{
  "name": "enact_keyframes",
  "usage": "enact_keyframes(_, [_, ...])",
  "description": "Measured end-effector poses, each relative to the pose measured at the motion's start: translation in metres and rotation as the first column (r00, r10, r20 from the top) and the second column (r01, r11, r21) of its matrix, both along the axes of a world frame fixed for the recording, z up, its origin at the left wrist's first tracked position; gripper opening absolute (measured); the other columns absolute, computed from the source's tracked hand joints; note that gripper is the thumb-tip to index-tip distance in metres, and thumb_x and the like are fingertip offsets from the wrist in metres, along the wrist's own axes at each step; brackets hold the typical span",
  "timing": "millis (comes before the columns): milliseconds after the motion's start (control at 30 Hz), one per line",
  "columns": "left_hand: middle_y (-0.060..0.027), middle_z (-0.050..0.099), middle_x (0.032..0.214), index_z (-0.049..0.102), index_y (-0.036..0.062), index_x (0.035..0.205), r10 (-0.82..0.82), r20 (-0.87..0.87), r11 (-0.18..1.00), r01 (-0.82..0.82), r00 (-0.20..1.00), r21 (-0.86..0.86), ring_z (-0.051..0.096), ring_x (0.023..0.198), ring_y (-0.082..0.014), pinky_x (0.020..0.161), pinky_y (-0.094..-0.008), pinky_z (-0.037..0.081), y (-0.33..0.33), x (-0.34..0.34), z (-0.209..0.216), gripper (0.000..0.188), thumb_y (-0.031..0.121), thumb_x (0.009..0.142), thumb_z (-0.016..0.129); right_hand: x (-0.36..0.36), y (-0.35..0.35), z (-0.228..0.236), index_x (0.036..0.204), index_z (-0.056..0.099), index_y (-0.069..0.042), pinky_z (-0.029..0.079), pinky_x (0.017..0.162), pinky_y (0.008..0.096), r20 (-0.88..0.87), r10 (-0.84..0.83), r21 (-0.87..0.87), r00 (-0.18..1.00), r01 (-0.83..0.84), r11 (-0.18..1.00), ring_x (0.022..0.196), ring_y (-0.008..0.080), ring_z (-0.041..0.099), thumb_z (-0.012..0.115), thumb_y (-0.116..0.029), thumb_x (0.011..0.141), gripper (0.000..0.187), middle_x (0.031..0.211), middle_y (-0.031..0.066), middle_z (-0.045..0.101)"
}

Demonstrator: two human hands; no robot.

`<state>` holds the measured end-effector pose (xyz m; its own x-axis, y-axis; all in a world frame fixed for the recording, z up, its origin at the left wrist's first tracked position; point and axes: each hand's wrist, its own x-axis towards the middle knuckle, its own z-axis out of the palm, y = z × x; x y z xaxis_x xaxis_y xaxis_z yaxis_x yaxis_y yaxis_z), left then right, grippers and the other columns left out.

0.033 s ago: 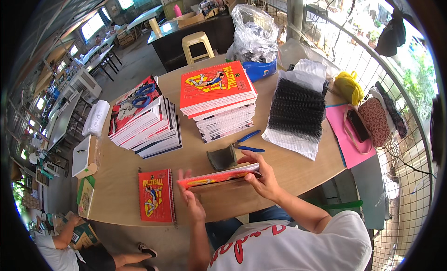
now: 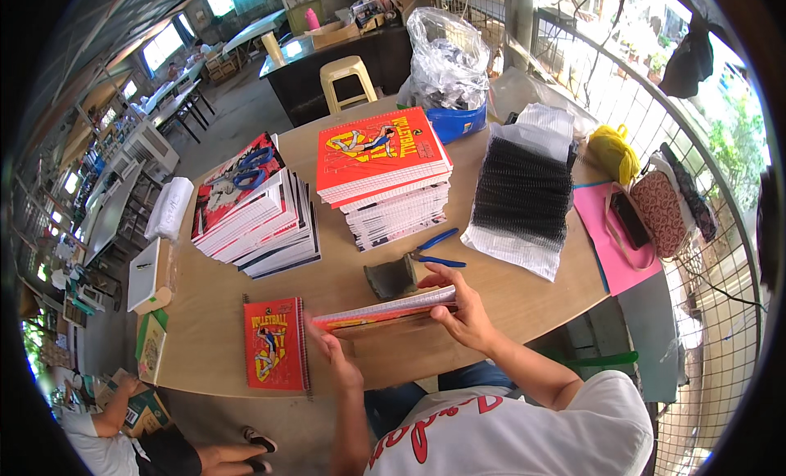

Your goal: The person binds notebooks by hand using spiral coils. The person removes white paper wrapping from stacks of notebook pages, aligns the pages, and manually inserts a plastic spiral coil through the pre-punched holes of each notebook.

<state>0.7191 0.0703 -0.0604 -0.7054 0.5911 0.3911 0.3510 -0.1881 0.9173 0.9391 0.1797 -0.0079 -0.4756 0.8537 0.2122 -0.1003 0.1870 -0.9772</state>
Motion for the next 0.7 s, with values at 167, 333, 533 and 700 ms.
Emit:
enact_keyframes(167, [-0.0185,0.023,0.16,0.029,0.0027,0.154,0.137,-0.723,0.99,-0.062,0.677,0.129,0.029,0.146,-0.0286,0.119,-0.0555,0.014,-0.006,0.037,0.091,0.071,0.041,0.099,0.055,0.049,0.071,-0.03,0.111,0.06,-0.004,0.045,0.092,0.0442,0.127,-0.491,0.532,0.862,0.359,0.767,0.107,0.0312,0.058,0.071,-0.008,0.08,0.033,0.114,0.0134,0.061])
enact_keyframes(333, [-0.0064,0.049,0.145,0.052,0.0154,0.143,-0.363,-0.853,0.915,-0.028,0.376,-0.403,0.048,0.133,-0.024,0.117,-0.0542,0.021,0.033,0.069,0.115,0.052,0.025,0.094,0.065,0.105,0.15,-0.059,0.094,0.068,-0.009,0.042,0.08,0.0439,0.363,-0.874,0.896,0.323,0.135,0.423,0.096,0.028,0.054,0.074,-0.005,0.071,0.023,0.105,0.0047,0.059])
enact_keyframes(533, [0.0011,0.065,0.106,0.066,0.0211,0.128,-0.3,-0.813,0.953,0.122,0.498,-0.277,0.06,0.104,-0.0192,0.097,-0.0404,0.039,0.053,0.078,0.096,0.043,0.016,0.086,0.071,0.118,0.148,-0.047,0.099,0.074,-0.014,0.04,0.091,0.0456,0.239,-0.858,0.948,0.454,0.081,0.307,0.106,0.0252,0.055,0.076,-0.014,0.075,0.025,0.114,0.0039,0.058])
enact_keyframes(700, [-0.0007,0.064,0.109,0.063,0.019,0.132,-0.379,-0.808,0.925,0.17,0.451,-0.34,0.059,0.103,-0.0204,0.094,-0.0396,0.039,0.056,0.084,0.096,0.046,0.016,0.087,0.07,0.132,0.151,-0.013,0.106,0.071,-0.007,0.04,0.104,0.0536,0.392,-0.745,0.907,0.539,-0.09,0.412,0.11,0.0295,0.056,0.073,-0.011,0.078,0.028,0.117,0.0116,0.059])
